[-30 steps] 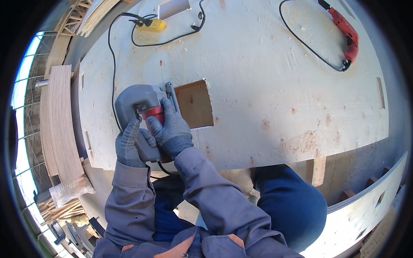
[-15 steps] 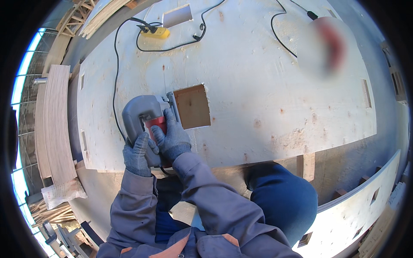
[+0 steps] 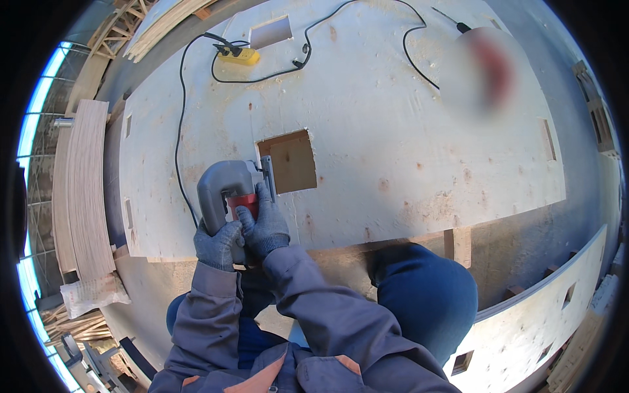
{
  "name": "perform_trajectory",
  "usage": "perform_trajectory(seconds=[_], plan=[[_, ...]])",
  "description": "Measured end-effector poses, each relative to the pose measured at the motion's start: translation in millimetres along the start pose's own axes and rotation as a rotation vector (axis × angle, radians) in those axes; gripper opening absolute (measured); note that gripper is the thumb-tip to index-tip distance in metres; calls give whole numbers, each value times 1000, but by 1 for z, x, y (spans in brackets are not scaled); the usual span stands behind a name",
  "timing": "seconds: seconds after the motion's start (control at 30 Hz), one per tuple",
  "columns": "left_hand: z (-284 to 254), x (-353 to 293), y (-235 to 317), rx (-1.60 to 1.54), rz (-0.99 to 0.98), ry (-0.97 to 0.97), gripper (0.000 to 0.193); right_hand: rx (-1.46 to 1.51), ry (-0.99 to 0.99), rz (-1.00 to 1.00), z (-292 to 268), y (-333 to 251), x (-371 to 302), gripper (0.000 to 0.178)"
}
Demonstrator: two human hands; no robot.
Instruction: The person uses a jigsaw to cut a rectangular hole in a large sheet of plywood. They guide the tool along marked lines, complete the cut, and remove the cutout piece.
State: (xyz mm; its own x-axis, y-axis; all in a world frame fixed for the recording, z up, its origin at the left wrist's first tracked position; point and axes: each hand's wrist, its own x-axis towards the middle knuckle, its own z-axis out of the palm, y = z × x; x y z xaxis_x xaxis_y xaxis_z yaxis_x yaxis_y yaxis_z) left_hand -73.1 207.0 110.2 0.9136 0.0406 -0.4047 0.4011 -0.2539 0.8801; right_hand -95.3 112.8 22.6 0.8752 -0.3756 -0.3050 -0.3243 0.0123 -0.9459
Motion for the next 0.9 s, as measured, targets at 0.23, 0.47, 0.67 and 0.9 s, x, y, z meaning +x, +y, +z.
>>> perform_trajectory(seconds=[0.23, 0.47, 0.67, 0.9], plan=[[-26, -11, -44, 138, 130, 69, 52, 20, -12, -2, -2, -1, -30, 76], [-43, -30, -73, 197, 241, 25, 55, -79, 18, 4, -14, 18, -50, 70], [-50, -44, -100, 207, 147, 93, 50, -178, -57, 86, -41, 14, -74, 60], [-70, -4, -90, -225, -202, 350, 45, -302, -115, 154, -66, 21, -91, 58]])
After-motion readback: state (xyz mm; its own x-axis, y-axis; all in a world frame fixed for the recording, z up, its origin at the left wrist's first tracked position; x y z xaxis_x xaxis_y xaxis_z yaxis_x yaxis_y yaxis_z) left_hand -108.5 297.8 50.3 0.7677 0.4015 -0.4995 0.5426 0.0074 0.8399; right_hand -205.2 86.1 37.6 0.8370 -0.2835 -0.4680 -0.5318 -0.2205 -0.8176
